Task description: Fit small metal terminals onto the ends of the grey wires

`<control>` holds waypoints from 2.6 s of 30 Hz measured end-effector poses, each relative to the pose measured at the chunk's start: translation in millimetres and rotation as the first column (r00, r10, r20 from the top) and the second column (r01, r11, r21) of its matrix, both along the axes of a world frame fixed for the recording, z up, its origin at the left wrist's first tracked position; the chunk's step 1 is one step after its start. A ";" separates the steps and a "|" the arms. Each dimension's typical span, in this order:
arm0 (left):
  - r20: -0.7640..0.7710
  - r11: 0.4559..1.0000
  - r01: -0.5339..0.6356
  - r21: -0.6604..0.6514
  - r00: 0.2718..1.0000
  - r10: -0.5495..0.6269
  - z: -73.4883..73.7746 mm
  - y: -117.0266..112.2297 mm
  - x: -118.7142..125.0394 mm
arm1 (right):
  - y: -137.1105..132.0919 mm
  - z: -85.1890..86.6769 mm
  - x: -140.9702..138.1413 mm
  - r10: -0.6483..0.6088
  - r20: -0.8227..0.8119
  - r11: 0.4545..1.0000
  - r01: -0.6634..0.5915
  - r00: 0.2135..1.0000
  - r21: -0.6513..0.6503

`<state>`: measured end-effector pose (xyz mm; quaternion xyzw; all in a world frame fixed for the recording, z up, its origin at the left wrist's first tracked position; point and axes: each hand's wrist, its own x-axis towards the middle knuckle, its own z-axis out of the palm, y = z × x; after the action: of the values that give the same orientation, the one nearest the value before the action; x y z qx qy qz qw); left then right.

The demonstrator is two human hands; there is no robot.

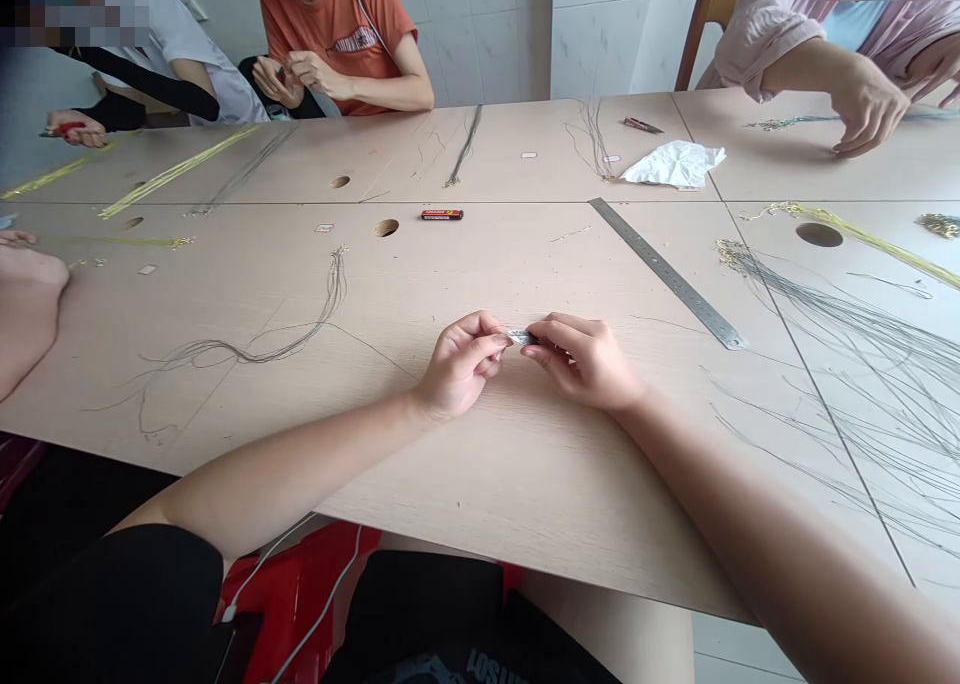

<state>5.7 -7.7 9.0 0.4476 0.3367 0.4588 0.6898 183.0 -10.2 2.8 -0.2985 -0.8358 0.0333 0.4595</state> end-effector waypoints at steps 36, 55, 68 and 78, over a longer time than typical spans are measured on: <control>-0.002 1.000 0.007 -0.016 1.000 -0.007 -0.4 0.5 1.2 | 0.4 -1.0 0.3 0.033 0.004 0.999 -0.033 0.999 -0.027; 0.003 1.000 0.017 -0.014 1.000 -0.017 1.9 -0.2 1.7 | 1.5 -1.3 0.5 0.080 -0.023 0.994 -0.081 0.997 -0.067; 0.006 1.000 0.015 0.004 1.000 -0.015 0.3 1.0 0.7 | 1.1 -1.5 -0.5 0.037 0.000 0.999 -0.037 0.999 -0.034; -0.002 0.999 0.014 0.031 1.000 -0.014 -2.1 -0.4 0.1 | 1.2 -1.9 -0.2 0.005 0.013 1.000 -0.005 1.000 -0.003</control>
<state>5.8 -8.1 6.9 0.4611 0.3270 0.4588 0.6855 182.8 -9.0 0.8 -0.2975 -0.8395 0.0335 0.4535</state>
